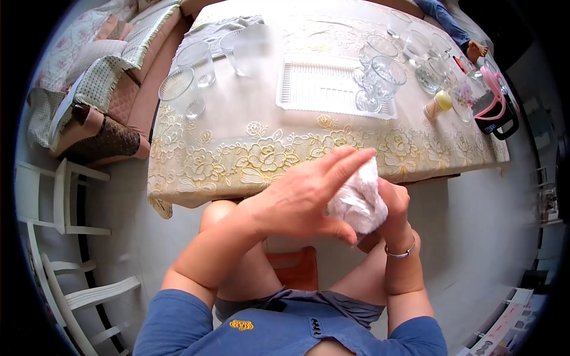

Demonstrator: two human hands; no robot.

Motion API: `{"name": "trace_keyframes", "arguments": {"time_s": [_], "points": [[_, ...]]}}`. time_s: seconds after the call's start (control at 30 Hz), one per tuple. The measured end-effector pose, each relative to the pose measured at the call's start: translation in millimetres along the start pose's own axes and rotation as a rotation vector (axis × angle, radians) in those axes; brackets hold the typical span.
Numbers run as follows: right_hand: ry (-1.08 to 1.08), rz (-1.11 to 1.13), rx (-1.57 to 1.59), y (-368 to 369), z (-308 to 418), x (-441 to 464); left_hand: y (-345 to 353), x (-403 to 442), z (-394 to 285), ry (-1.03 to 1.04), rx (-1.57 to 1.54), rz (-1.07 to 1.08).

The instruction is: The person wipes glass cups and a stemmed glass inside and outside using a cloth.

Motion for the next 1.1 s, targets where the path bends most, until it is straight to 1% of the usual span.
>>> {"name": "trace_keyframes", "arguments": {"time_s": [0.03,0.07,0.1,0.13,0.2,0.23,0.27,0.3,0.33,0.37,0.4,0.47,0.5,0.53,0.57,0.6,0.63,0.67,0.7,0.73,0.77,0.8,0.83,0.9,0.93,0.97,1.0,1.03,1.07,1.1], "points": [[0.015,0.020,0.054,0,2,0,0,-2,6,-0.063,-0.033,-0.005],[-0.031,0.028,0.067,-5,10,2,0,-4,12,-0.126,-0.068,-0.008],[-0.027,0.028,0.068,-3,11,0,4,-2,11,-0.173,-0.028,0.111],[0.165,0.037,0.245,1,-1,-2,7,-3,12,-0.174,-0.029,0.114],[0.358,0.046,0.422,12,-11,-6,9,-3,8,-0.073,0.075,0.008],[0.333,0.010,0.468,14,-9,-6,5,-3,4,-0.013,0.136,-0.067],[0.308,-0.026,0.514,15,-9,-6,3,-3,2,-0.015,0.136,-0.069],[0.334,0.052,0.603,27,-14,-11,1,-3,-5,0.031,0.247,-0.074],[0.493,0.139,0.677,42,-21,-20,0,-3,-10,0.079,0.358,-0.079],[0.307,0.134,0.513,41,-11,-18,-4,-5,-18,0.231,0.399,-0.205],[0.123,0.128,0.349,40,2,-15,-5,-5,-19,0.230,0.400,-0.206],[0.105,0.162,0.312,47,10,-13,-8,-10,-29,0.349,0.503,-0.285],[0.050,0.157,0.250,45,16,-8,-10,-11,-28,0.307,0.455,-0.320],[-0.004,0.152,0.186,43,21,-4,-9,-10,-25,0.307,0.456,-0.319],[0.057,0.198,0.196,42,17,0,-11,-7,-16,0.235,0.385,-0.334],[0.136,0.172,0.223,42,6,-4,-13,-5,-7,0.163,0.313,-0.350],[0.214,0.143,0.253,40,-3,-6,-14,-4,2,0.080,0.157,-0.361],[0.373,0.115,0.398,37,-14,-10,-15,-5,3,0.080,0.159,-0.368],[0.531,0.060,0.547,34,-21,-12,-15,-5,17,-0.081,-0.002,-0.348],[0.457,0.015,0.495,24,-15,-7,-13,-7,30,-0.241,-0.163,-0.324],[0.481,0.007,0.496,24,-17,-10,-8,-10,38,-0.434,-0.269,-0.292],[0.509,-0.002,0.497,25,-20,-13,-7,-11,39,-0.437,-0.270,-0.295],[0.510,0.000,0.498,29,-20,-15,-7,-11,39,-0.407,-0.237,-0.316],[0.591,0.031,0.621,41,-22,-21,-8,-12,40,-0.378,-0.204,-0.339],[0.590,0.033,0.622,43,-20,-19,-15,-11,28,-0.192,-0.148,-0.421],[0.337,0.138,0.406,44,-2,-9,-21,-12,15,-0.004,-0.091,-0.500],[0.380,0.191,0.510,52,6,-12,-22,-11,12,-0.004,-0.090,-0.498],[0.429,0.243,0.611,60,14,-15,-24,-10,-6,0.162,0.039,-0.476],[0.459,0.241,0.654,64,13,-21,-22,-11,-21,0.327,0.169,-0.450],[0.490,0.238,0.698,68,11,-27,-20,-12,-20,0.305,0.146,-0.454]]}}
Point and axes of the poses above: each hand's wrist, its own x-axis towards the middle knuckle, its own y-axis out of the palm, z = x × y, the point moved 7 cm from there along x, towards the middle knuckle, and after that the axes turned 7 degrees about -x, right-handed, at the moved point
